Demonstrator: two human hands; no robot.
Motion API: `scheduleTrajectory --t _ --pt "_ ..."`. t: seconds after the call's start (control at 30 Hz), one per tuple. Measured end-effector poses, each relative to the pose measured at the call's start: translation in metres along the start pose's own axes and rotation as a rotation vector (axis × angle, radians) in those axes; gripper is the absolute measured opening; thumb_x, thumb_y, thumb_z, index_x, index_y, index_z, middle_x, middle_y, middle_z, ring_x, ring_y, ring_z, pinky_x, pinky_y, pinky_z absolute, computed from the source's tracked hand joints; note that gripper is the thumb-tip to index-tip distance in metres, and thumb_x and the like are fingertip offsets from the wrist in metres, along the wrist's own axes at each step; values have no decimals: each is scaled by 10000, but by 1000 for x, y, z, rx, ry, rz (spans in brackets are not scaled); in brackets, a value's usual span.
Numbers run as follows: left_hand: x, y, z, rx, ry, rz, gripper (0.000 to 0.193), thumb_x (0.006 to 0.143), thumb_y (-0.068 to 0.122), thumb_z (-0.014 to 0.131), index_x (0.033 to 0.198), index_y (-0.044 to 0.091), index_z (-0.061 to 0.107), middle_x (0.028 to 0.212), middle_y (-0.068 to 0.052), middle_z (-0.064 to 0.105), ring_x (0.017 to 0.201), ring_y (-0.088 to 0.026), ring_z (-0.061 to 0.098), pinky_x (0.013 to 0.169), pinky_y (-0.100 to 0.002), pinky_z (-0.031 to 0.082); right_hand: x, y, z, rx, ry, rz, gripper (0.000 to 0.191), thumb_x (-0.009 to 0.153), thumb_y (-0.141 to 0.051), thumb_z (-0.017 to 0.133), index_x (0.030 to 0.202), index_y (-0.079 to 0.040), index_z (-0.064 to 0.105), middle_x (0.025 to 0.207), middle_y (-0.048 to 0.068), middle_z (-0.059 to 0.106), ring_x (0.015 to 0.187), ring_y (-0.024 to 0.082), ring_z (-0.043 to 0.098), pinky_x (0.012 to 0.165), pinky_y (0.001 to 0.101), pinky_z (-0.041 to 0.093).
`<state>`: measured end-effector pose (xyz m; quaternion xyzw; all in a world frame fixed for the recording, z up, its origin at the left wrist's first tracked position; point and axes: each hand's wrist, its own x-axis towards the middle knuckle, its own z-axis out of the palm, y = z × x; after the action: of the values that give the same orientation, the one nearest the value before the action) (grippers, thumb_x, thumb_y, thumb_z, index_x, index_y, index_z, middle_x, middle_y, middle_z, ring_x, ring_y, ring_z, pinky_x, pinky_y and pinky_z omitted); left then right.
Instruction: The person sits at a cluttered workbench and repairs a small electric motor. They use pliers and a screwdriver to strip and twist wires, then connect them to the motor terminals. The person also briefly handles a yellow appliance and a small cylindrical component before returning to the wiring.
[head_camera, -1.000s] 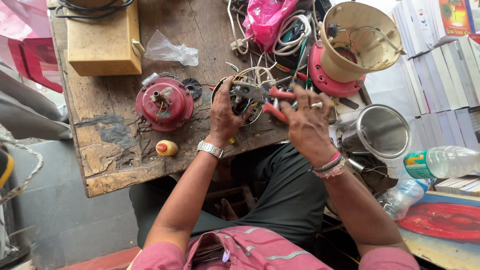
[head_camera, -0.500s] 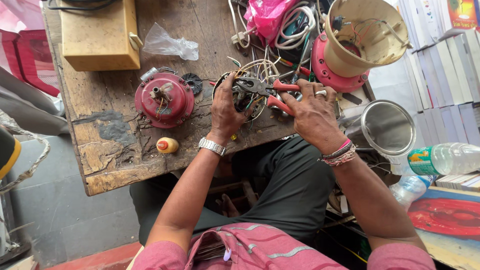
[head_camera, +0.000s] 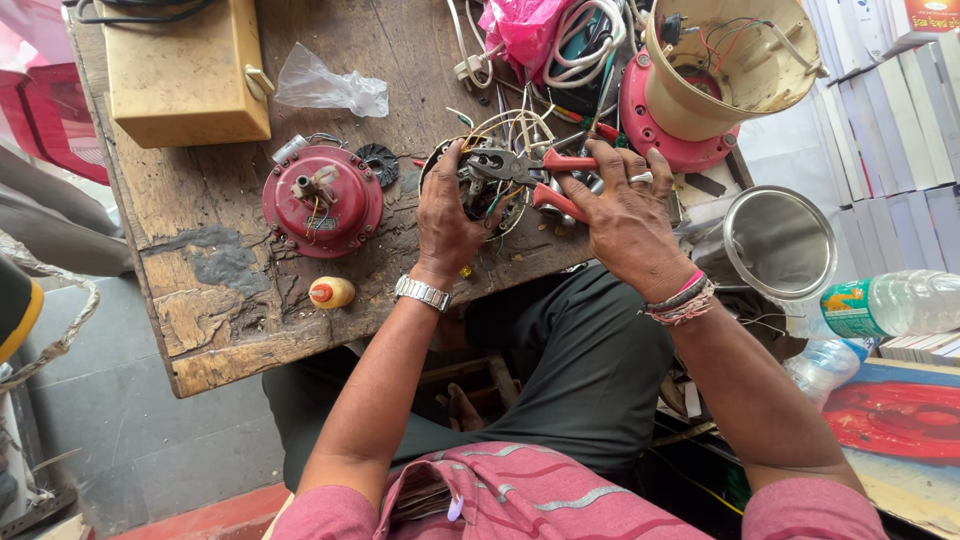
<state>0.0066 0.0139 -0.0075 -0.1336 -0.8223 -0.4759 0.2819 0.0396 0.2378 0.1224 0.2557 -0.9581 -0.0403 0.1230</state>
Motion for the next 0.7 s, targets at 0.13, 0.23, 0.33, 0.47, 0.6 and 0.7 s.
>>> scheduleTrajectory --t 0.13,0.23,0.33,0.47,0.6,0.7 --pt "0 0 -1 3 -7 0 985 771 213 935 1542 44 346 1379 -179 599 1252 -363 601 1086 -445 501 3 1 1 -57 3 -15 583 846 -104 672 1413 -237 672 1426 143 475 1333 311 457 1153 558 252" --pt "-1 1 -1 -1 -11 -2 994 774 211 936 1549 44 337 1390 -175 593 1259 -362 600 1090 -440 502 3 -1 -5 45 -39 10 494 857 -131 696 1339 -241 681 1296 134 532 1218 322 517 1015 509 361" --pt "-3 2 2 6 -9 -39 1023 719 215 941 1534 42 347 1394 -184 584 1257 -368 594 1086 -443 503 0 -15 -14 44 -70 26 523 844 -164 696 1354 -273 676 1119 117 553 1055 325 543 855 482 406" --pt "-9 2 5 -6 29 -30 1055 758 202 938 1565 27 282 1442 -203 550 1305 -377 570 1117 -437 487 -2 -57 -21 -37 -161 165 531 881 -171 666 1406 -241 648 1096 167 552 980 349 542 800 480 426" --pt "-5 6 1 9 -36 -66 1091 834 266 913 1618 18 195 1494 -208 524 1358 -387 540 1150 -440 466 -4 -77 -22 -124 -58 218 583 805 -171 643 1381 -258 631 1215 156 577 1029 332 585 822 501 448" --pt "6 14 -10 46 -78 58 1150 821 364 896 1611 1 142 1543 -262 429 1409 -430 462 1166 -485 408 -24 -60 -20 -95 99 185 645 800 -92 639 1434 -212 614 1347 140 580 1126 296 608 871 478 458"
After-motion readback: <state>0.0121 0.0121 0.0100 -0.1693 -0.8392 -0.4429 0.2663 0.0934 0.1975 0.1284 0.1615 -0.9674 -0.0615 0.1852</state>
